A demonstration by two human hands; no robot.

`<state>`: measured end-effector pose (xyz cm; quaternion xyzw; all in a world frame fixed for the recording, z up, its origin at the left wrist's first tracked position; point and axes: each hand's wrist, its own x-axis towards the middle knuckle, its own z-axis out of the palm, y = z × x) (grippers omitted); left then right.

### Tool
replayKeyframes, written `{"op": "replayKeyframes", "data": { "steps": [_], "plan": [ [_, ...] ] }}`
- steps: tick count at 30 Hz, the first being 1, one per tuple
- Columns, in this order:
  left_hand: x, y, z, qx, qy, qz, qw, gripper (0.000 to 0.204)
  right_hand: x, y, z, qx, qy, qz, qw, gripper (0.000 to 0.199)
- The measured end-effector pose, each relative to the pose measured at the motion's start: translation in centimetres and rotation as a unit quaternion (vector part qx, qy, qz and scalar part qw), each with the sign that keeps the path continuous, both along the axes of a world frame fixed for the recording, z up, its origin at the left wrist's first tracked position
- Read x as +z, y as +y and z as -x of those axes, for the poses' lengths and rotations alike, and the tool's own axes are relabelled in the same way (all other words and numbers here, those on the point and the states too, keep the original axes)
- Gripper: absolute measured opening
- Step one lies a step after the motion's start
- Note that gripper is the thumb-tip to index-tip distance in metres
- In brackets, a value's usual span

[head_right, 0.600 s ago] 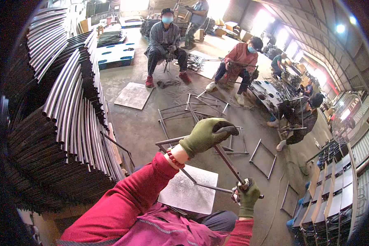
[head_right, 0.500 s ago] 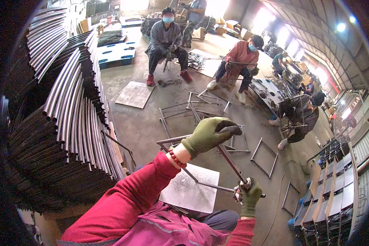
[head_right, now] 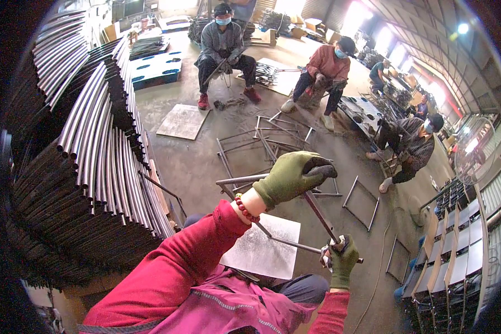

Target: Clean or polish metal furniture frames using steel wool to remove residues or prepare for further finishing.

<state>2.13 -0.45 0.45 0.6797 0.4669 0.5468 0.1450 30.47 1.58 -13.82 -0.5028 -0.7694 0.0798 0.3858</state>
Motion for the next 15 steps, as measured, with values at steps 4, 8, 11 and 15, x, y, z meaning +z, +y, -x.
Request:
{"op": "replayKeyframes", "data": {
  "steps": [4, 8, 11, 15],
  "plan": [
    [-0.1, 0.0, -0.1, -0.003, -0.001, -0.005, 1.000, 0.024, -0.1, 0.0, -0.1, 0.015, 0.013, -0.005, 1.000, 0.032],
    [-0.3, 0.0, -0.3, -0.014, -0.012, 0.001, 1.000, 0.024, -0.2, -0.1, -0.1, 0.021, 0.014, -0.006, 1.000, 0.031],
    [0.0, 0.1, -0.6, -0.016, -0.013, 0.005, 1.000, 0.024, -1.1, 0.5, -1.3, 0.005, 0.012, 0.009, 1.000, 0.031],
    [-0.1, 0.2, -0.6, -0.004, -0.017, -0.007, 1.000, 0.034, -0.5, 0.1, -0.4, 0.003, 0.006, 0.004, 1.000, 0.029]
  ]
}}
